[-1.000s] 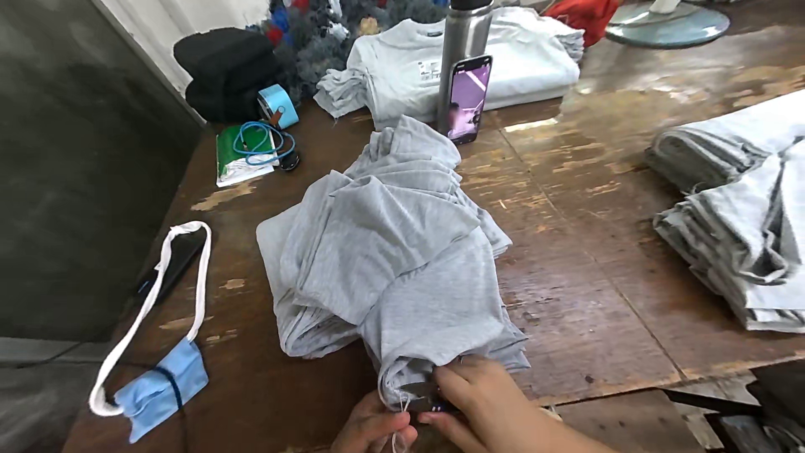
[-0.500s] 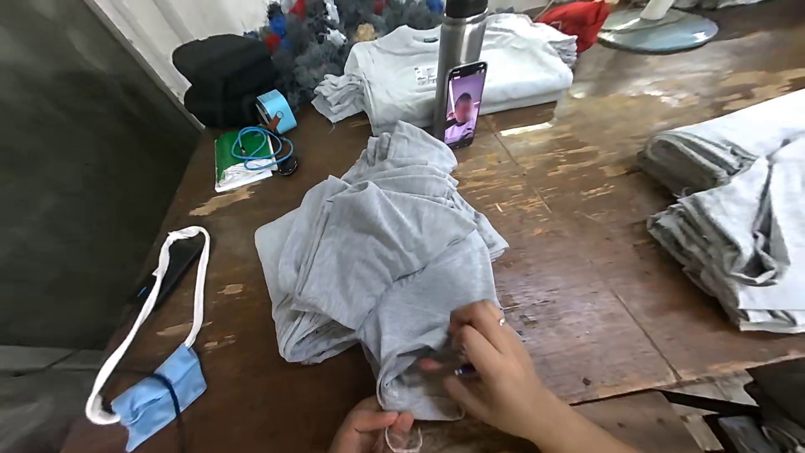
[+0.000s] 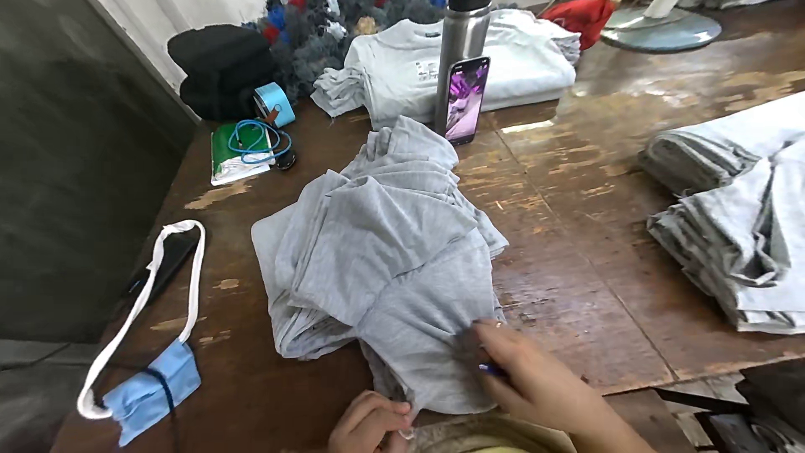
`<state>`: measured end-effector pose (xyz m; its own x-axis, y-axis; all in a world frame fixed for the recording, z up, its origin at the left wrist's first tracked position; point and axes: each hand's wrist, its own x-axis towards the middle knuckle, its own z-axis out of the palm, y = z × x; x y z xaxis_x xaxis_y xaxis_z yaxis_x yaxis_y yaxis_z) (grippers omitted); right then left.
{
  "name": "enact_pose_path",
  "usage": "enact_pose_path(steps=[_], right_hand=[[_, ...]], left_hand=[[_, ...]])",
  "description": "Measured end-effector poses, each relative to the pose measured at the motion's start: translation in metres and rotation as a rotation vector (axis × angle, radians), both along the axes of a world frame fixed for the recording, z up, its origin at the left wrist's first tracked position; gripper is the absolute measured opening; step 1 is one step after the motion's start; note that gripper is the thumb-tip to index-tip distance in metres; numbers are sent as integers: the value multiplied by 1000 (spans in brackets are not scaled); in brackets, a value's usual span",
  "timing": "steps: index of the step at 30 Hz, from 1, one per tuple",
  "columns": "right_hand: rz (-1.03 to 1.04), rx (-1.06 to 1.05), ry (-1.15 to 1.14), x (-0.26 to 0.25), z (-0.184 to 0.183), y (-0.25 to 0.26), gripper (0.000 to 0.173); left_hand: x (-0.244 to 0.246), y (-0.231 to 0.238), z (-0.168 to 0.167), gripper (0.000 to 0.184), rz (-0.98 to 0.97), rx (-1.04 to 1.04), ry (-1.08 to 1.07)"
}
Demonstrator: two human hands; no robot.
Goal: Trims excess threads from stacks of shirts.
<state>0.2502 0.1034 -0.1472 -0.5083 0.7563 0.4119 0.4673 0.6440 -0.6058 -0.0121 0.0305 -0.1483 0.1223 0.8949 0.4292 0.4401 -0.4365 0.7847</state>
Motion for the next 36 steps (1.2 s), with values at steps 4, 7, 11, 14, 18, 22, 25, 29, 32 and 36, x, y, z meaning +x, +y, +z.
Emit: enact_pose_path(steps=[4,7,11,14,18,22,25,29,32,36], right_hand=[[-19,167,-177,-13,-12,-6,52],[2,226,-265,-16,-12,-7,55],[54,263,-344,-18,-11,-5,54],[70,270,-366,-19,-11,-4,54],[65,282,-377,-20,-11,-4,54],[47,285,-376,-22,-12,-5,56],[65,273,-370,-20,-11,-4,56],[118,207,-329,-15,-10,-2,56],[96,214,-336,-18,-10,-2,56],[65,224,-364,-23,-9,-4,55]], left_hand=[[-5,1,5,6,-43,-162,-111],[-11,-1,8,8,-98,-304,-275],[-10,-1,14,12,-92,-392,-364],[-7,-3,16,13,-64,-413,-389],[-3,-2,16,11,-68,-413,-417],[-4,-2,15,10,-97,-411,-408],[-6,-2,12,8,-113,-379,-379],[-5,-2,13,8,-90,-368,-392],[-4,-2,13,7,-103,-364,-401],[-3,-1,12,7,-111,-341,-401]])
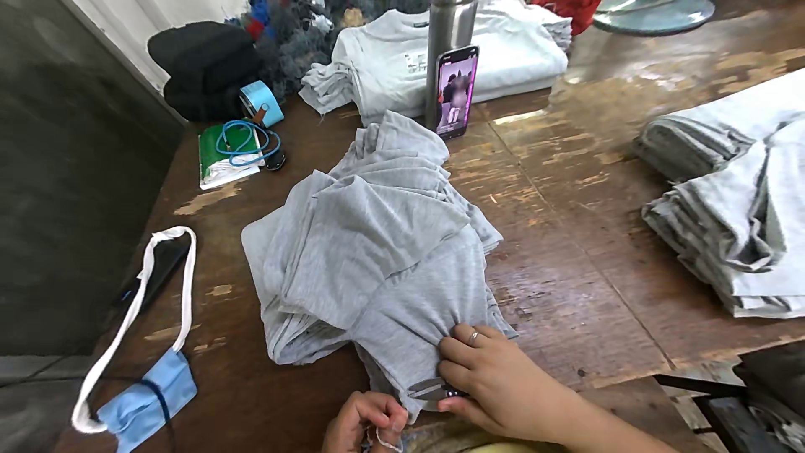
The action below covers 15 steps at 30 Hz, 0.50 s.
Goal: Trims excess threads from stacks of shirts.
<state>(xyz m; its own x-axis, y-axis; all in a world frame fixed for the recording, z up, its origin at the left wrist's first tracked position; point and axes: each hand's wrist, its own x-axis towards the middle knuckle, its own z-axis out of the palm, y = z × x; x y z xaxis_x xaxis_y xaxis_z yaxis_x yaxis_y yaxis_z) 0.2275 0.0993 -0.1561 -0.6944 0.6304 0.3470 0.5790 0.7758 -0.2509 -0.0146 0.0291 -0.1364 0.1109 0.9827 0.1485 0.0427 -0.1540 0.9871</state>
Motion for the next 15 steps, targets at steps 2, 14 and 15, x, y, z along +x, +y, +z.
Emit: enact_pose_path(steps=[2,14,15], right_hand=[[-22,2,-8,-3,1,-1,53],[41,-35,27,7,1,1,52],[29,-23,24,5,1,0,52]], left_hand=[[1,0,-1,8,-11,10,2],[-1,-1,1,8,4,13,-109],[0,-1,1,8,-6,4,-138]])
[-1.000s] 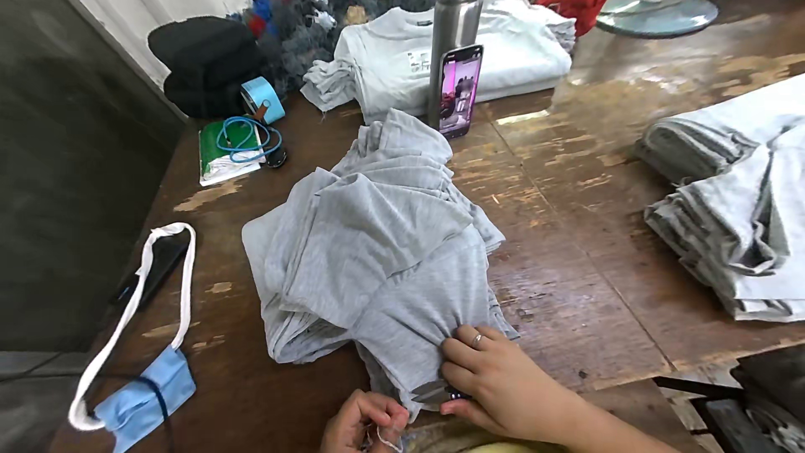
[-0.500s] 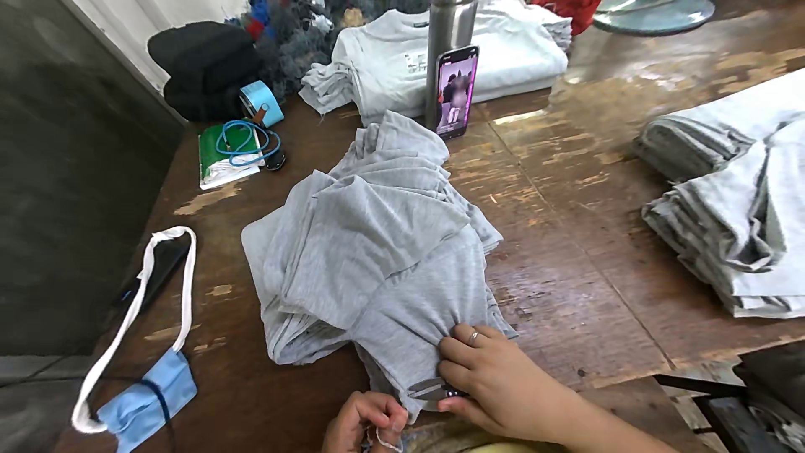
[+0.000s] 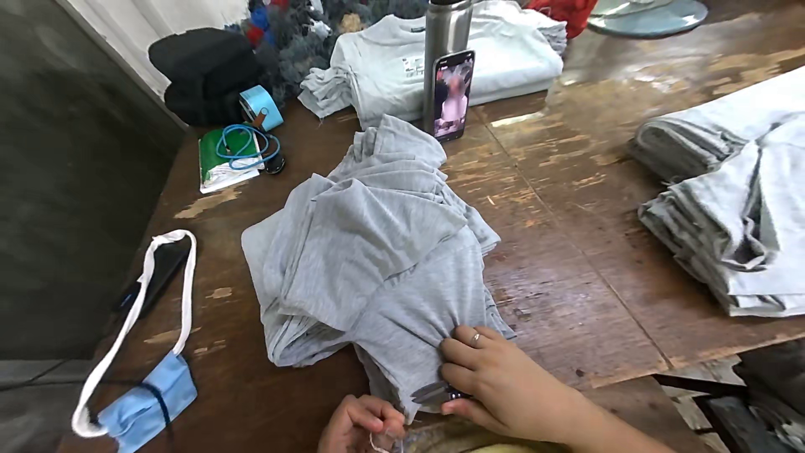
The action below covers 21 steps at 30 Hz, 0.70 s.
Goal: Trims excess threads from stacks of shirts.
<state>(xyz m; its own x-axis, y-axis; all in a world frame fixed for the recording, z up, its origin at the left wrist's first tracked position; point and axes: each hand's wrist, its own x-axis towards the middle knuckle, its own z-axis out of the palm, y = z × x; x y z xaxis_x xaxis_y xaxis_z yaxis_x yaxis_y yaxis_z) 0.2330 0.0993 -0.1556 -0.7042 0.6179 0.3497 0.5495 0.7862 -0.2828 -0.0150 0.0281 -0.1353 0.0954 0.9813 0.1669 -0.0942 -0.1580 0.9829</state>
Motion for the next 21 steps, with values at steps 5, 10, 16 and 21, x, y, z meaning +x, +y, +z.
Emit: enact_pose_path(steps=[5,10,16,21], right_hand=[[-11,6,6,-2,-1,0,53],[-29,19,17,-4,-2,0,53],[46,-58,34,4,1,3,53],[23,-10,-13,-1,4,2,59]], left_hand=[[2,-2,0,10,-37,-24,-56],[-1,-1,-1,10,-94,-20,-53],[-7,2,1,9,-43,28,-3],[-5,5,2,10,-18,70,-11]])
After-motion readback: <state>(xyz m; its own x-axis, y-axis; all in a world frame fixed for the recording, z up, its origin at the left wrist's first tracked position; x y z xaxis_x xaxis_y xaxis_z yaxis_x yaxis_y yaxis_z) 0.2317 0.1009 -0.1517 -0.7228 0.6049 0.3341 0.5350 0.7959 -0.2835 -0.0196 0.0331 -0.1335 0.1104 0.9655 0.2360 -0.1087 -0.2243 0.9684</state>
